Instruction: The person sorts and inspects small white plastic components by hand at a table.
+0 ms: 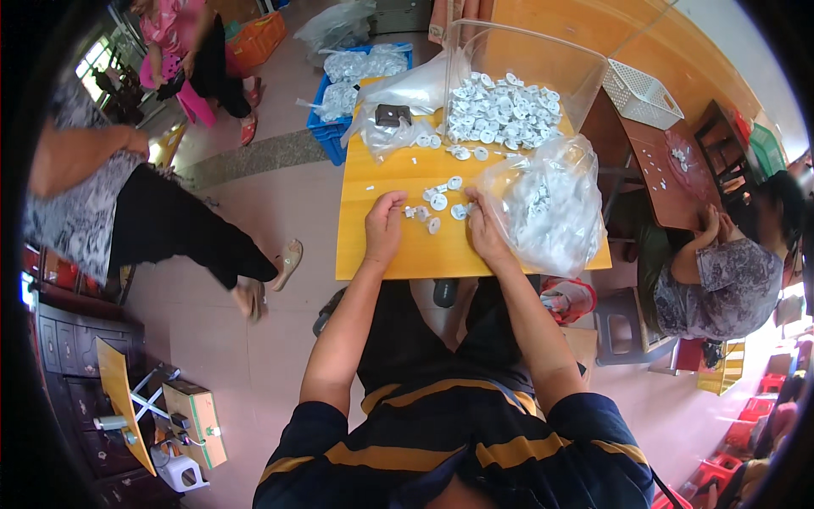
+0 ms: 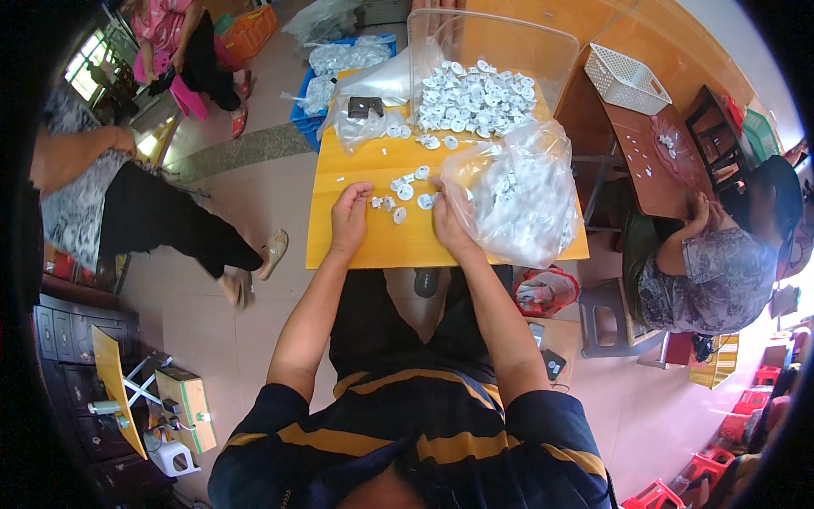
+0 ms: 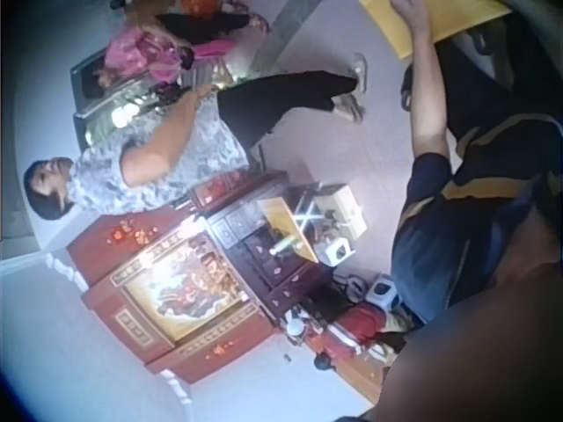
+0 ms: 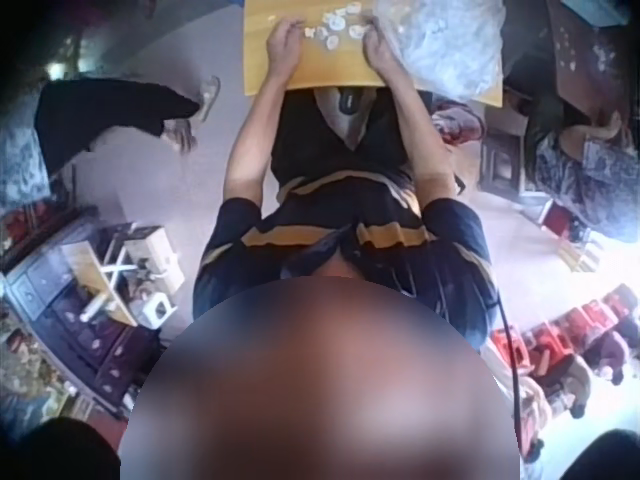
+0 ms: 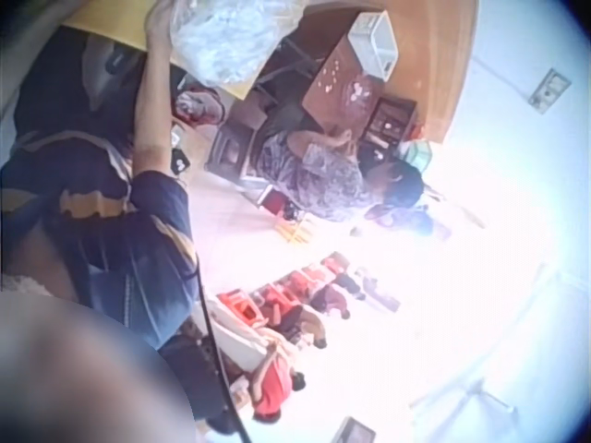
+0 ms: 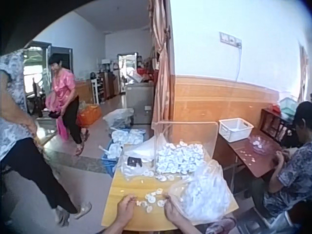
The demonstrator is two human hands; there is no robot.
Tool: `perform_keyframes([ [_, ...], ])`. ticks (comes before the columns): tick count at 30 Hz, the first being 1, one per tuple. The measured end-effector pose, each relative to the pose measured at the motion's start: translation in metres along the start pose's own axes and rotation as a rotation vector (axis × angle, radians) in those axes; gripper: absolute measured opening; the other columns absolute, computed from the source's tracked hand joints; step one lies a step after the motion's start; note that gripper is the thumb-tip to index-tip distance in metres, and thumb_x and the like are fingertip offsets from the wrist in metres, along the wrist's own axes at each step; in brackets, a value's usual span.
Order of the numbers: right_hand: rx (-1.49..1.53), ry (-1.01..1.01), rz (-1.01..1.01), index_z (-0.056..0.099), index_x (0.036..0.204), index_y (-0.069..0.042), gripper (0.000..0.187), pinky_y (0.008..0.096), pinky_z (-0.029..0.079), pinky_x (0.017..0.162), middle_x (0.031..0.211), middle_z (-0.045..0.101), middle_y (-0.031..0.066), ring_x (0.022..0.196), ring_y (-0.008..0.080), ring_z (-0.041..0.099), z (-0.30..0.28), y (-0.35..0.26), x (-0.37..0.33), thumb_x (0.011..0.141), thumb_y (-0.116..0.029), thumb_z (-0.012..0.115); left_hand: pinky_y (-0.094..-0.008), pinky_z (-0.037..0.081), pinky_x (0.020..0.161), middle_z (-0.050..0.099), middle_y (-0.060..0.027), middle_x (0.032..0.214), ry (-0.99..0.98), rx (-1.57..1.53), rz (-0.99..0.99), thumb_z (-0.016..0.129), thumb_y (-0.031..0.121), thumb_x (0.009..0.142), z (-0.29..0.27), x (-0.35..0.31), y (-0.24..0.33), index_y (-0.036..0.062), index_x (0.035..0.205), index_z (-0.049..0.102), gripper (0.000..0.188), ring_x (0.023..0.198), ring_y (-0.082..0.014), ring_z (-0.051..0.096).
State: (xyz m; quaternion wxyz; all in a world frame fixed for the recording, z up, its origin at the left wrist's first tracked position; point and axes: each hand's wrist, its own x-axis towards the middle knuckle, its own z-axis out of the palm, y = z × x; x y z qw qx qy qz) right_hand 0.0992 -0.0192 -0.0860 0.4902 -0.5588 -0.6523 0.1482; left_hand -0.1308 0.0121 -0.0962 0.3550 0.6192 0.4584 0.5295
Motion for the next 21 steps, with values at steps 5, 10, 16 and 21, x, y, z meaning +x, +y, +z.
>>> perform_keyframes([
  [5, -0.002, -0.016, -0.008, 0.062, 0.125, -0.001, 0.031, 0.043, 0.051, 0.091, 0.11, 0.069, 0.0216, 0.101, 0.0361, 0.066, 0.0, 0.006, 0.0, 0.099, -0.008, 0.047, -0.0299, 0.05, 0.097, 0.069, -0.0081, 0.109, 0.004, -0.008, 0.012, 0.046, -0.001, 0.1, 0.001, 0.0, 0.0, -0.003, 0.117, 0.065, 0.025, 0.106, -0.0168, 0.065],
  [10, 0.007, -0.031, -0.018, 0.061, 0.127, -0.001, 0.032, 0.0391, 0.05, 0.096, 0.112, 0.069, 0.0197, 0.107, 0.0318, 0.066, 0.001, 0.013, -0.001, 0.1, -0.005, 0.044, -0.0297, 0.05, 0.096, 0.069, -0.0082, 0.109, 0.003, -0.004, -0.001, 0.047, 0.0, 0.1, 0.002, 0.0, 0.001, -0.0028, 0.116, 0.065, 0.025, 0.106, -0.0165, 0.065],
  [16, 0.224, -0.025, 0.07, 0.057, 0.129, 0.002, 0.034, 0.0354, 0.046, 0.104, 0.12, 0.066, 0.0157, 0.117, 0.0252, 0.062, 0.005, 0.027, -0.002, 0.102, -0.002, 0.036, -0.0296, 0.05, 0.096, 0.07, -0.0076, 0.108, 0.006, 0.008, -0.022, 0.048, 0.002, 0.101, 0.002, 0.001, 0.004, -0.0024, 0.115, 0.066, 0.023, 0.105, -0.0161, 0.064],
  [21, 0.371, -0.022, 0.169, 0.055, 0.131, 0.002, 0.035, 0.0349, 0.043, 0.11, 0.124, 0.063, 0.0151, 0.122, 0.0233, 0.059, 0.008, 0.031, -0.001, 0.103, -0.001, 0.033, -0.0296, 0.05, 0.096, 0.07, -0.0076, 0.107, 0.013, -0.005, -0.029, 0.048, 0.003, 0.102, 0.001, 0.0, 0.004, -0.0024, 0.115, 0.066, 0.023, 0.104, -0.0167, 0.065],
])
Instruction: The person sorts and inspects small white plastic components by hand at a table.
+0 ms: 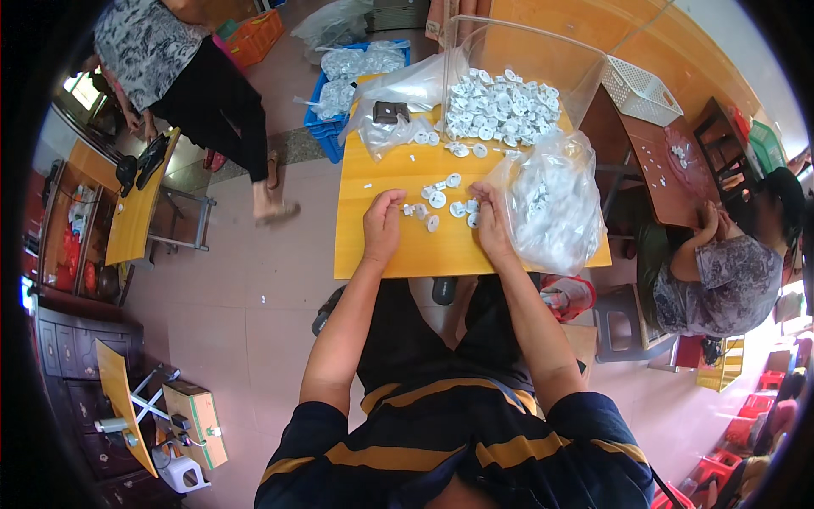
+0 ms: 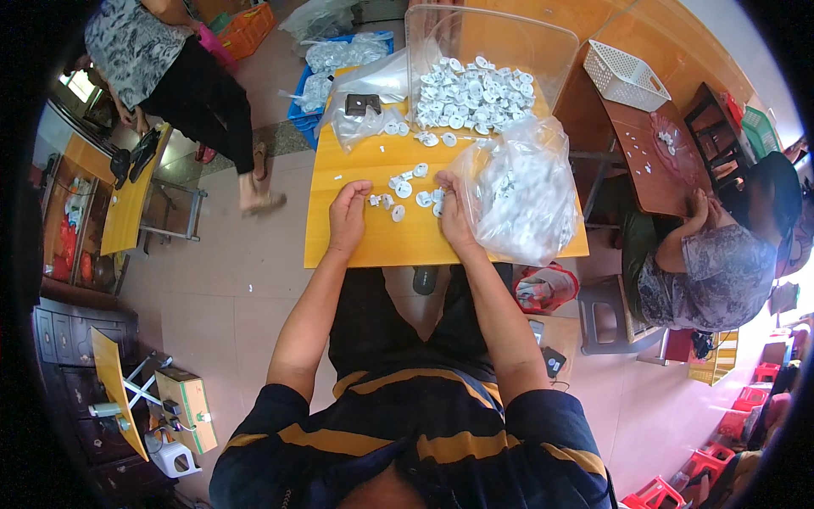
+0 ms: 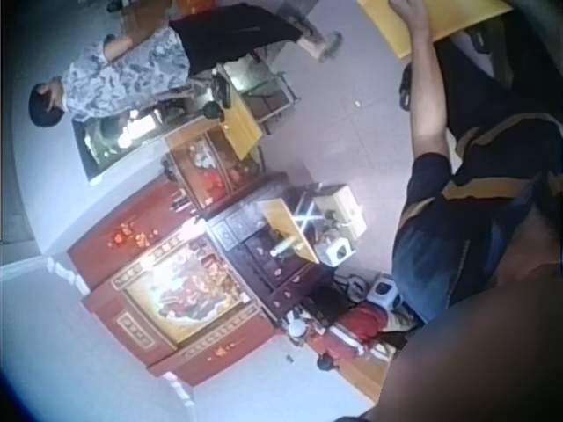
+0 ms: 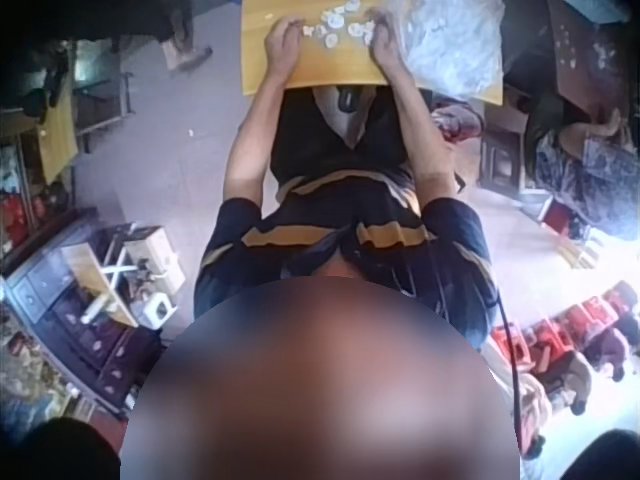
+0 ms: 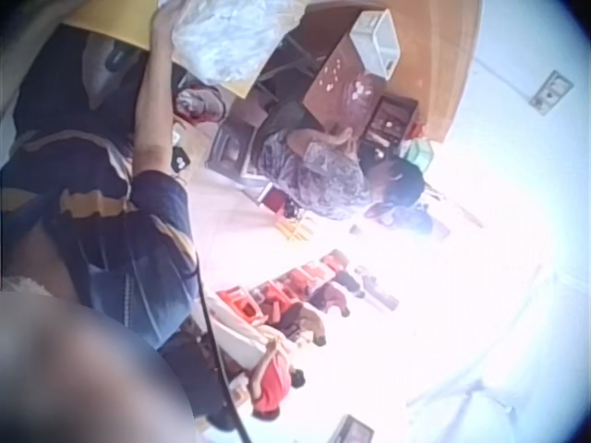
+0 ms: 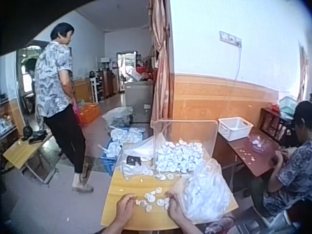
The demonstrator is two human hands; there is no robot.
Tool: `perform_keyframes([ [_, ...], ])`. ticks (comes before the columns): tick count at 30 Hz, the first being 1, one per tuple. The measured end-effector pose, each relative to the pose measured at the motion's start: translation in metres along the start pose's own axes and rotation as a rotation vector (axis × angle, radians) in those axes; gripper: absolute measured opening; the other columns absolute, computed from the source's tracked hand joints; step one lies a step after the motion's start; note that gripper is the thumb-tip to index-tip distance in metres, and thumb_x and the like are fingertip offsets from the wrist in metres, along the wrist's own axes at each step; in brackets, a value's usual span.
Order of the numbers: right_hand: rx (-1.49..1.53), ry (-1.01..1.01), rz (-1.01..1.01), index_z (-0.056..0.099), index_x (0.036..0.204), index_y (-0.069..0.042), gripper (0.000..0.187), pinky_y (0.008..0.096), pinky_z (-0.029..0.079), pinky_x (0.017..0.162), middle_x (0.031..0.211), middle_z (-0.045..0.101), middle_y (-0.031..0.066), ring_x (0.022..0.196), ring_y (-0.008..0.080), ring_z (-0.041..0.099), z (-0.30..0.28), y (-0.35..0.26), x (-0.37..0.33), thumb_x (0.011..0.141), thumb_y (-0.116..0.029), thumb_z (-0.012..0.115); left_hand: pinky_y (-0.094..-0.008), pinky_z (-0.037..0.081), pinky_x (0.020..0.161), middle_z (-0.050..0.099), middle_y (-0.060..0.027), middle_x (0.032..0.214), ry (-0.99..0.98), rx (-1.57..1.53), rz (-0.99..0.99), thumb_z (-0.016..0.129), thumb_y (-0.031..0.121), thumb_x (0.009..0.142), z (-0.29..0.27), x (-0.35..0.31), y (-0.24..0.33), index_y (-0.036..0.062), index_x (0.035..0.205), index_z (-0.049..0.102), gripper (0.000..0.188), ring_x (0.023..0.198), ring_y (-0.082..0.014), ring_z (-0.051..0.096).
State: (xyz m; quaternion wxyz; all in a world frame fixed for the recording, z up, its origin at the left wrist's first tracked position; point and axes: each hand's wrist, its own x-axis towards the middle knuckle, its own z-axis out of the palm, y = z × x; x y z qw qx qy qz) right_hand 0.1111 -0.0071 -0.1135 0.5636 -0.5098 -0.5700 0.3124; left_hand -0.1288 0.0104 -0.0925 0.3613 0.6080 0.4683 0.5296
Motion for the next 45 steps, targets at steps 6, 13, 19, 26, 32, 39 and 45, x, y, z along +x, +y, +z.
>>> perform_keyframes([
  [6, 0.069, 0.006, -0.003, 0.053, 0.132, 0.002, 0.035, 0.0342, 0.042, 0.111, 0.127, 0.061, 0.015, 0.122, 0.0229, 0.059, 0.001, 0.005, -0.001, 0.104, -0.001, 0.034, -0.0301, 0.05, 0.096, 0.07, -0.0087, 0.108, -0.017, 0.012, 0.016, 0.048, 0.004, 0.102, -0.001, 0.0, 0.003, -0.0022, 0.115, 0.066, 0.024, 0.105, -0.0175, 0.065],
  [13, -0.104, 0.005, -0.041, 0.058, 0.127, 0.001, 0.03, 0.0326, 0.046, 0.104, 0.118, 0.066, 0.0123, 0.113, 0.0206, 0.062, 0.003, -0.001, -0.002, 0.105, -0.004, 0.04, -0.0319, 0.052, 0.092, 0.071, -0.0132, 0.106, 0.022, 0.002, 0.028, 0.05, -0.002, 0.097, 0.0, 0.0, 0.003, -0.0019, 0.111, 0.066, 0.022, 0.102, -0.0228, 0.069],
  [19, -0.081, 0.021, 0.025, 0.058, 0.128, 0.002, 0.032, 0.0321, 0.045, 0.105, 0.12, 0.066, 0.0123, 0.115, 0.0204, 0.061, -0.002, -0.004, -0.002, 0.104, -0.004, 0.038, -0.0311, 0.051, 0.094, 0.071, -0.0109, 0.107, -0.003, 0.037, 0.041, 0.049, 0.001, 0.099, 0.002, 0.001, 0.0, -0.0022, 0.113, 0.066, 0.023, 0.104, -0.0201, 0.067],
  [26, -0.05, -0.015, 0.031, 0.056, 0.13, 0.002, 0.033, 0.0319, 0.043, 0.106, 0.122, 0.065, 0.012, 0.117, 0.0202, 0.06, 0.001, -0.005, -0.004, 0.104, -0.003, 0.037, -0.0303, 0.05, 0.096, 0.071, -0.0093, 0.108, -0.01, 0.023, 0.025, 0.047, 0.003, 0.101, -0.002, -0.001, -0.003, -0.0029, 0.115, 0.066, 0.024, 0.107, -0.0176, 0.066],
  [32, -0.1, 0.009, 0.035, 0.057, 0.131, 0.0, 0.032, 0.0322, 0.044, 0.105, 0.122, 0.065, 0.0121, 0.117, 0.0204, 0.059, -0.002, -0.004, -0.002, 0.105, -0.006, 0.038, -0.0305, 0.05, 0.096, 0.071, -0.0096, 0.109, -0.008, 0.033, 0.013, 0.048, 0.001, 0.1, 0.003, -0.001, 0.007, -0.003, 0.116, 0.066, 0.024, 0.106, -0.0181, 0.066],
  [39, -0.224, -0.05, -0.184, 0.059, 0.127, -0.003, 0.029, 0.0361, 0.045, 0.103, 0.118, 0.064, 0.0172, 0.114, 0.0334, 0.062, -0.001, -0.069, -0.027, 0.101, -0.004, 0.047, -0.0331, 0.054, 0.089, 0.071, -0.0151, 0.105, 0.002, 0.106, 0.073, 0.052, -0.002, 0.093, 0.003, -0.002, 0.002, -0.0026, 0.113, 0.066, 0.024, 0.1, -0.0244, 0.07],
  [45, -0.272, 0.009, -0.38, 0.062, 0.116, 0.0, 0.031, 0.043, 0.048, 0.104, 0.122, 0.065, 0.0203, 0.121, 0.0406, 0.059, -0.025, -0.125, -0.048, 0.087, 0.009, 0.053, -0.0324, 0.053, 0.088, 0.071, -0.0138, 0.103, 0.001, 0.119, 0.079, 0.054, -0.001, 0.094, 0.006, 0.001, 0.005, -0.0026, 0.114, 0.066, 0.024, 0.097, -0.022, 0.069],
])
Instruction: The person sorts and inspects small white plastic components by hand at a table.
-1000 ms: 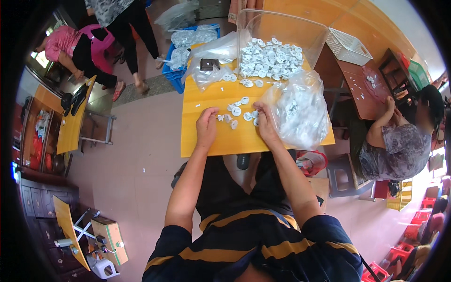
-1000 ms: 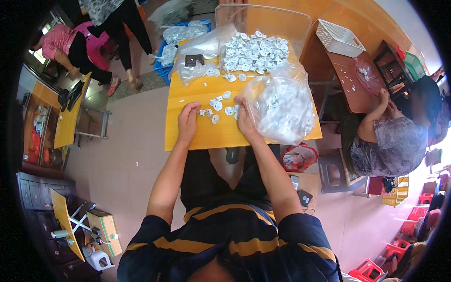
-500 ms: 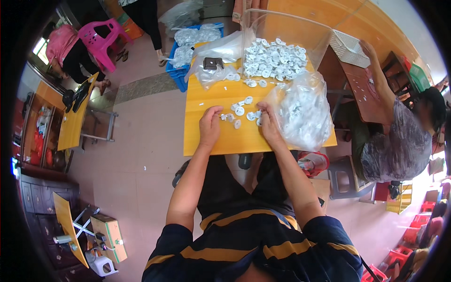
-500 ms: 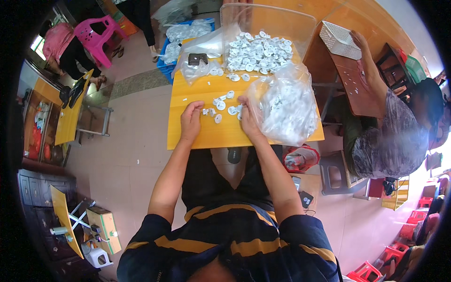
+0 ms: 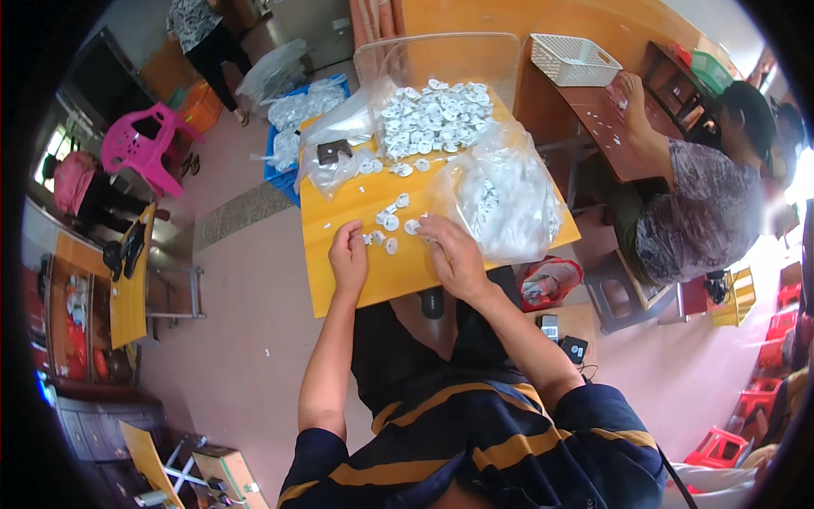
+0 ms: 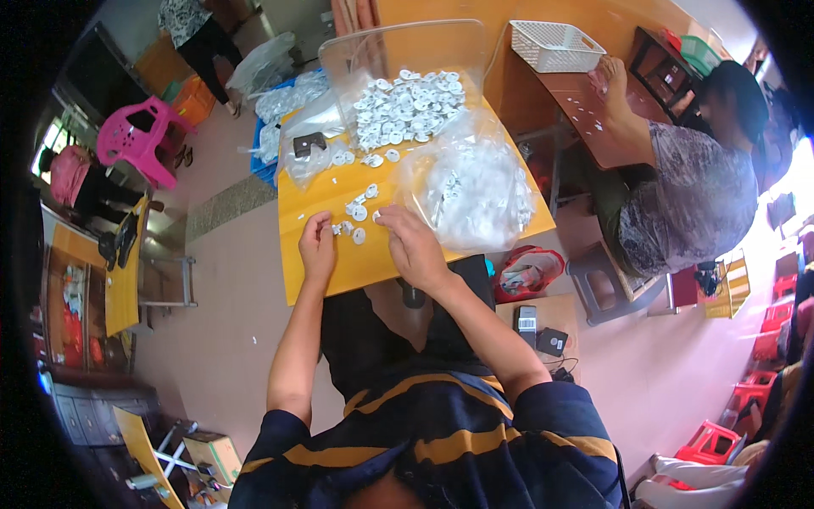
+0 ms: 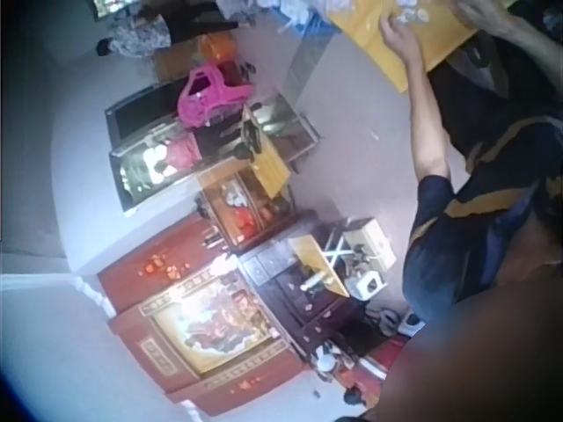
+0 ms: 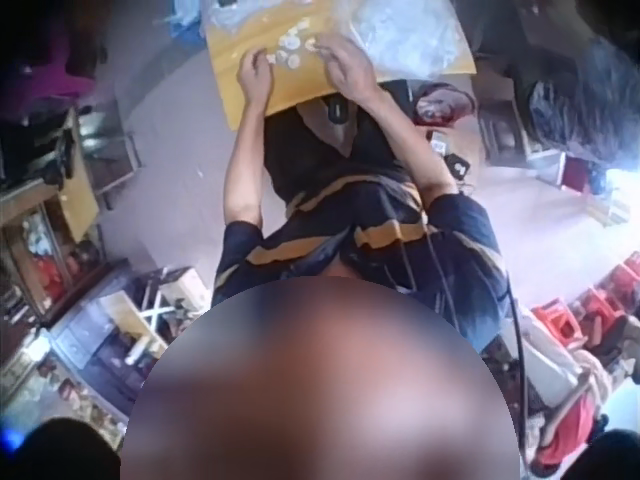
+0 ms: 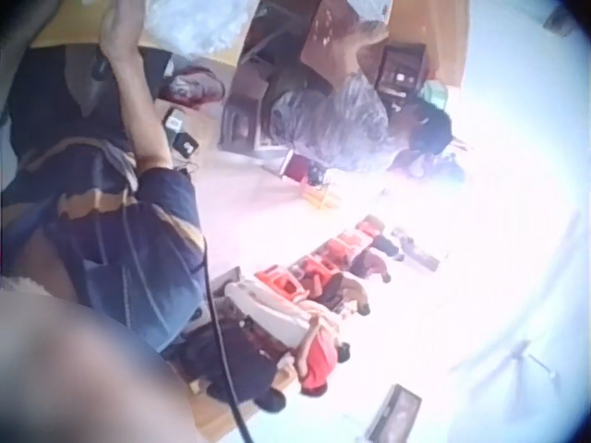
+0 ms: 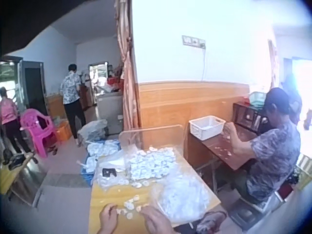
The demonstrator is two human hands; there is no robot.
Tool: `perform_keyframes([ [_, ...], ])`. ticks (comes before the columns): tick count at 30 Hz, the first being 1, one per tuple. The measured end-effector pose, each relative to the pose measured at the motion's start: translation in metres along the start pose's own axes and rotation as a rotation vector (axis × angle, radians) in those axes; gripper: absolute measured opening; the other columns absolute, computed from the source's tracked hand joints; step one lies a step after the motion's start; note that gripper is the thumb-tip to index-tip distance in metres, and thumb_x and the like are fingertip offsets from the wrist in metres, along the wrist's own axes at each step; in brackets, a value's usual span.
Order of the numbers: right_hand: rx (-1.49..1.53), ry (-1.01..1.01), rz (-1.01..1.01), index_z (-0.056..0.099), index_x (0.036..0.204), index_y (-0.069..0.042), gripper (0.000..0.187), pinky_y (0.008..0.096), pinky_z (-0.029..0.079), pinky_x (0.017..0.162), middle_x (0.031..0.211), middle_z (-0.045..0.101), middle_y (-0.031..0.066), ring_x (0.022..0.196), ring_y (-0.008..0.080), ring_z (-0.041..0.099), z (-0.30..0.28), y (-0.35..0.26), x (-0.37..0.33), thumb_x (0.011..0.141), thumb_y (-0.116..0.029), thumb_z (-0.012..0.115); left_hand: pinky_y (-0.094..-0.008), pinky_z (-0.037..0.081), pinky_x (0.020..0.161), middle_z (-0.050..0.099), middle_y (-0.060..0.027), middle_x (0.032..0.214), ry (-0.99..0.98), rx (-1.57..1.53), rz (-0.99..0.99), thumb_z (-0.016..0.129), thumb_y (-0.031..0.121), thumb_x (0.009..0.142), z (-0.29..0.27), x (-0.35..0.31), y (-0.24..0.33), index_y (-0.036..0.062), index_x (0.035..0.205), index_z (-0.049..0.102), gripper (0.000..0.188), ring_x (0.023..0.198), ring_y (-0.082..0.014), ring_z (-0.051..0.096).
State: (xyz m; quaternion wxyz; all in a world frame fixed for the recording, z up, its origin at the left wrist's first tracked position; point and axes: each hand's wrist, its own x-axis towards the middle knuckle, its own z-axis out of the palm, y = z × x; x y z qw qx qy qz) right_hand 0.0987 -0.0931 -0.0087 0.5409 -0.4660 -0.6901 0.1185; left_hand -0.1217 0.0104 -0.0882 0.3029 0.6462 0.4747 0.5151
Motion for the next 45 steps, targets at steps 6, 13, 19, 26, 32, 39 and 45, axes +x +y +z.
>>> perform_keyframes([
  [6, -0.107, 0.183, -0.064, 0.064, 0.112, 0.0, 0.032, 0.0451, 0.049, 0.102, 0.118, 0.067, 0.0193, 0.118, 0.0398, 0.062, -0.035, 0.003, -0.001, 0.083, 0.012, 0.056, -0.0285, 0.051, 0.089, 0.07, -0.0072, 0.105, -0.044, 0.032, -0.012, 0.057, 0.003, 0.097, 0.003, -0.002, 0.002, -0.0012, 0.116, 0.066, 0.022, 0.099, -0.0146, 0.065],
  [13, -0.168, 0.252, -0.006, 0.064, 0.111, -0.001, 0.031, 0.0444, 0.051, 0.1, 0.117, 0.067, 0.0189, 0.115, 0.0396, 0.064, -0.051, 0.006, -0.003, 0.083, 0.012, 0.057, -0.0331, 0.053, 0.089, 0.07, -0.0156, 0.106, -0.029, 0.082, 0.014, 0.054, 0.002, 0.096, -0.001, -0.001, -0.002, -0.0022, 0.113, 0.066, 0.022, 0.099, -0.024, 0.068],
  [19, -0.026, 0.101, -0.033, 0.064, 0.114, 0.0, 0.033, 0.043, 0.05, 0.102, 0.121, 0.067, 0.0201, 0.117, 0.0395, 0.063, -0.014, -0.01, -0.013, 0.084, 0.01, 0.057, -0.0369, 0.053, 0.092, 0.07, -0.0176, 0.108, -0.018, 0.121, 0.068, 0.048, -0.003, 0.094, 0.001, 0.001, -0.008, -0.0017, 0.113, 0.066, 0.027, 0.102, -0.0302, 0.068],
  [26, -0.063, -0.021, 0.151, 0.053, 0.135, -0.001, 0.048, 0.0444, 0.041, 0.111, 0.143, 0.054, 0.0246, 0.132, 0.0423, 0.052, 0.026, 0.025, -0.025, 0.088, 0.002, 0.056, -0.0312, 0.051, 0.094, 0.071, -0.0104, 0.107, -0.007, 0.091, 0.03, 0.047, -0.004, 0.097, 0.001, -0.001, -0.01, -0.0003, 0.117, 0.066, 0.028, 0.104, -0.0192, 0.067],
  [32, -0.154, -0.078, 0.225, 0.047, 0.142, 0.0, 0.054, 0.0453, 0.044, 0.108, 0.141, 0.053, 0.0287, 0.125, 0.045, 0.055, 0.031, 0.058, -0.015, 0.089, -0.002, 0.054, -0.0367, 0.054, 0.091, 0.07, -0.018, 0.107, 0.012, 0.028, 0.037, 0.05, -0.008, 0.091, -0.001, -0.001, -0.008, -0.0019, 0.114, 0.065, 0.028, 0.102, -0.0302, 0.07],
  [39, -0.142, -0.199, 0.323, 0.045, 0.146, -0.006, 0.061, 0.045, 0.046, 0.106, 0.142, 0.052, 0.028, 0.125, 0.0434, 0.056, 0.039, 0.061, -0.006, 0.089, -0.018, 0.063, -0.0363, 0.054, 0.09, 0.07, -0.0166, 0.108, -0.028, 0.013, 0.019, 0.054, -0.006, 0.088, -0.004, -0.002, -0.001, 0.0002, 0.112, 0.066, 0.027, 0.103, -0.0297, 0.069],
  [45, -0.153, -0.222, 0.332, 0.047, 0.144, -0.008, 0.067, 0.0437, 0.046, 0.107, 0.147, 0.049, 0.026, 0.13, 0.0424, 0.053, 0.05, 0.054, -0.001, 0.085, -0.027, 0.073, -0.0433, 0.049, 0.096, 0.067, -0.0169, 0.111, -0.105, 0.244, 0.199, 0.056, -0.005, 0.084, -0.001, 0.0, 0.009, 0.0024, 0.109, 0.067, 0.028, 0.107, -0.0365, 0.062],
])
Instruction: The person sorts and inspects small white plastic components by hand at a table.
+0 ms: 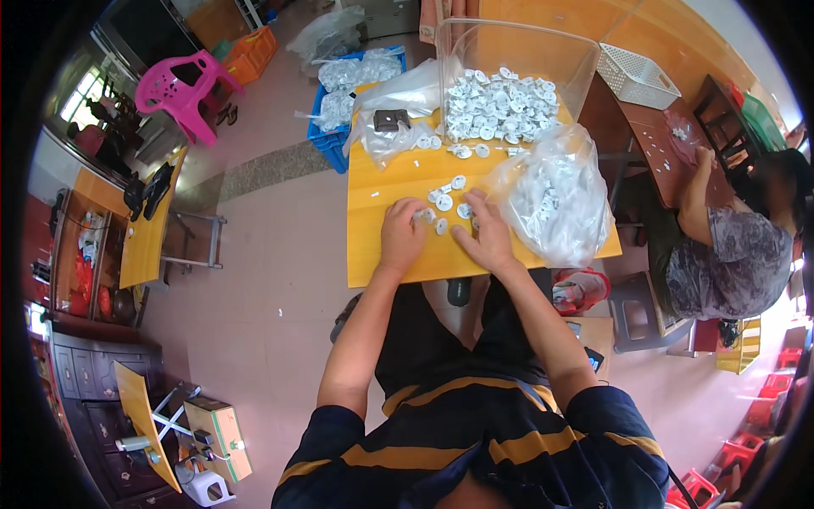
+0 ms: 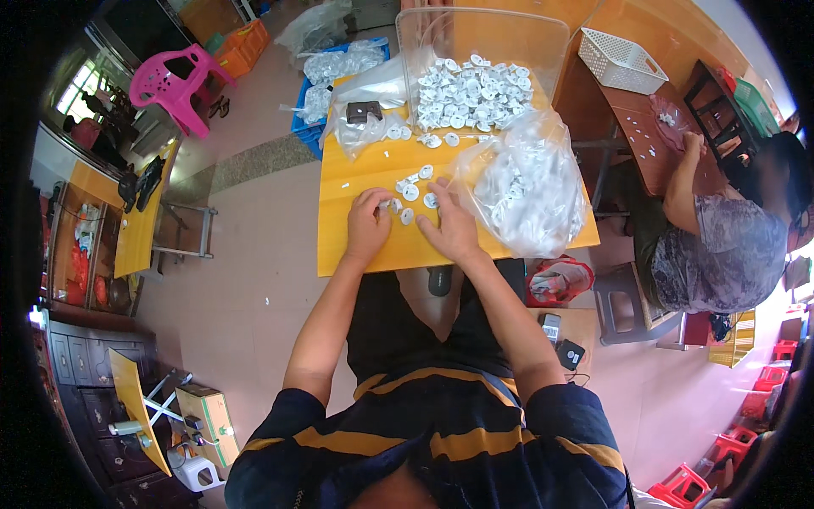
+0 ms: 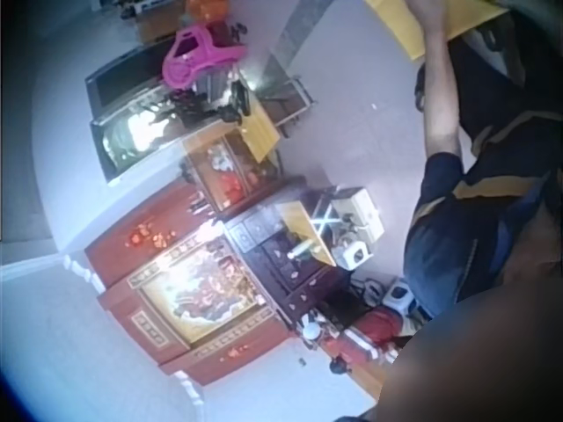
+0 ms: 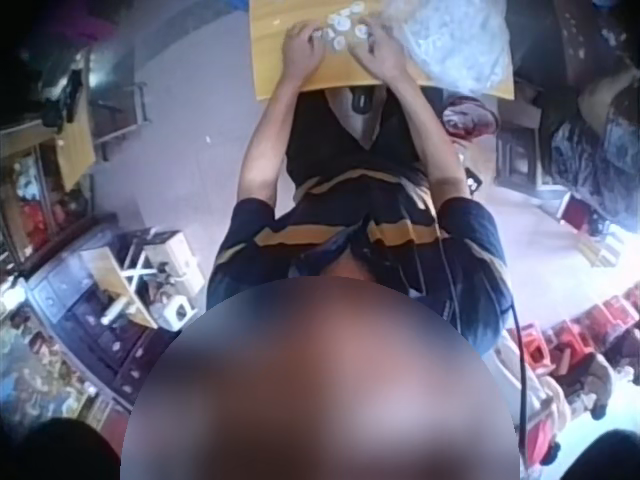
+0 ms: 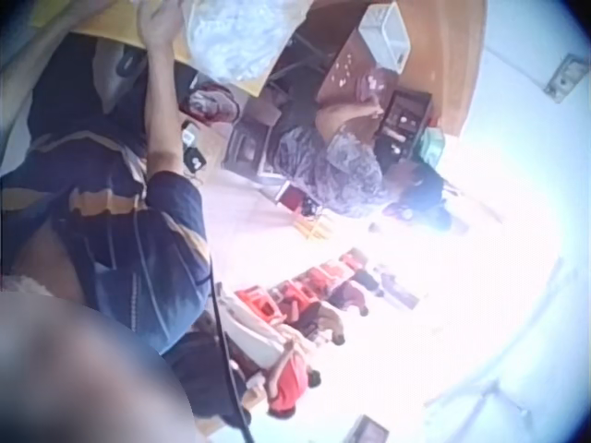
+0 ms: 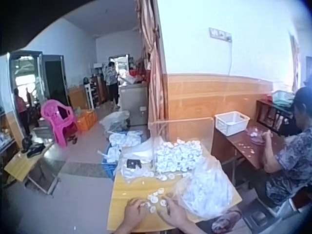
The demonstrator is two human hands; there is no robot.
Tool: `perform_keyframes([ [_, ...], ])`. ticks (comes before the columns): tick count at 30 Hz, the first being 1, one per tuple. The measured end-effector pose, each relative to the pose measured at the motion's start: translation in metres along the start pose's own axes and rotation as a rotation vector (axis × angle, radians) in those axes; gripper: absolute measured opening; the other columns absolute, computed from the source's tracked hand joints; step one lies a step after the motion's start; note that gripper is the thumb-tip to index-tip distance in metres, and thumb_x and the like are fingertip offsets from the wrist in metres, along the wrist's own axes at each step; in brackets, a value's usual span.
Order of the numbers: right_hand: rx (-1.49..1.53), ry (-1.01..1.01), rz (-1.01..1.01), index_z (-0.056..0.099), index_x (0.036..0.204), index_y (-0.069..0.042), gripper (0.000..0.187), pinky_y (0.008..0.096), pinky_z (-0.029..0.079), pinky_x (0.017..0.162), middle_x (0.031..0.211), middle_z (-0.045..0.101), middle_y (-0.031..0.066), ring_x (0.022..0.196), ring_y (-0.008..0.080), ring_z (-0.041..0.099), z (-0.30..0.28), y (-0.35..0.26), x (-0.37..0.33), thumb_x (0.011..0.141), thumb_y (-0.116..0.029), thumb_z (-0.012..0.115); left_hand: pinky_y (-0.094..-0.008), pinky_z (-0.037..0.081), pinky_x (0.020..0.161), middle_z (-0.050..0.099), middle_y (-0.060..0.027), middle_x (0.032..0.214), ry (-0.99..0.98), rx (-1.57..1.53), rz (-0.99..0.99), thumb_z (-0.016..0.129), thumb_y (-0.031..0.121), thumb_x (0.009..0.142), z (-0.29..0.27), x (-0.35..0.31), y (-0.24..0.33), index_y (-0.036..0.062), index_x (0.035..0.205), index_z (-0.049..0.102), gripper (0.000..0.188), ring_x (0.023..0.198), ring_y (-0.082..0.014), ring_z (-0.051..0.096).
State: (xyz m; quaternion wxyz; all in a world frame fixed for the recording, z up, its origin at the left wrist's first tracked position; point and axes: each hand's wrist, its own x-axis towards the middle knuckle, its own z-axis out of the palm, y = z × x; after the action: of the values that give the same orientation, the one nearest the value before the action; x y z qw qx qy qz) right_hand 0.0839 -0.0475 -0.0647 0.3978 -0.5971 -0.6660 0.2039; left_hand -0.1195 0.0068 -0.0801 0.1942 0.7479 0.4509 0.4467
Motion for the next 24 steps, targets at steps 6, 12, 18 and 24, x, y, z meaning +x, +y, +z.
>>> perform_keyframes([
  [6, 0.031, 0.02, 0.01, 0.048, 0.143, -0.009, 0.062, 0.0429, 0.046, 0.107, 0.148, 0.049, 0.0235, 0.13, 0.0405, 0.053, 0.008, 0.007, -0.003, 0.088, -0.024, 0.071, -0.048, 0.047, 0.098, 0.064, -0.0188, 0.117, 0.046, 0.228, 0.034, 0.056, -0.003, 0.087, 0.004, 0.011, 0.005, 0.0007, 0.113, 0.065, 0.028, 0.111, -0.0414, 0.058],
  [12, -0.026, 0.085, -0.052, 0.048, 0.145, -0.008, 0.053, 0.0425, 0.045, 0.108, 0.148, 0.05, 0.0226, 0.131, 0.0391, 0.054, 0.014, 0.018, 0.0, 0.094, -0.013, 0.063, -0.0477, 0.044, 0.105, 0.06, -0.0215, 0.129, 0.017, 0.185, 0.109, 0.066, 0.008, 0.088, 0.001, -0.005, 0.029, 0.0018, 0.122, 0.063, 0.035, 0.121, -0.0415, 0.054],
  [18, 0.011, 0.087, -0.026, 0.05, 0.145, -0.008, 0.048, 0.0431, 0.045, 0.107, 0.144, 0.052, 0.0242, 0.131, 0.0415, 0.053, 0.009, 0.017, -0.002, 0.097, -0.009, 0.054, -0.0509, 0.041, 0.108, 0.054, -0.0258, 0.136, -0.169, 0.199, 0.105, 0.075, 0.02, 0.082, 0.012, -0.02, 0.047, -0.0002, 0.133, 0.054, 0.059, 0.126, -0.0461, 0.049],
  [24, 0.199, -0.09, 0.065, 0.046, 0.148, -0.003, 0.048, 0.0415, 0.044, 0.108, 0.142, 0.054, 0.0255, 0.132, 0.0408, 0.053, -0.004, 0.005, -0.005, 0.102, -0.018, 0.048, -0.0507, 0.039, 0.111, 0.049, -0.0268, 0.141, -0.212, 0.188, 0.126, 0.079, 0.021, 0.079, 0.025, -0.028, 0.058, -0.001, 0.14, 0.048, 0.072, 0.131, -0.0464, 0.046],
])
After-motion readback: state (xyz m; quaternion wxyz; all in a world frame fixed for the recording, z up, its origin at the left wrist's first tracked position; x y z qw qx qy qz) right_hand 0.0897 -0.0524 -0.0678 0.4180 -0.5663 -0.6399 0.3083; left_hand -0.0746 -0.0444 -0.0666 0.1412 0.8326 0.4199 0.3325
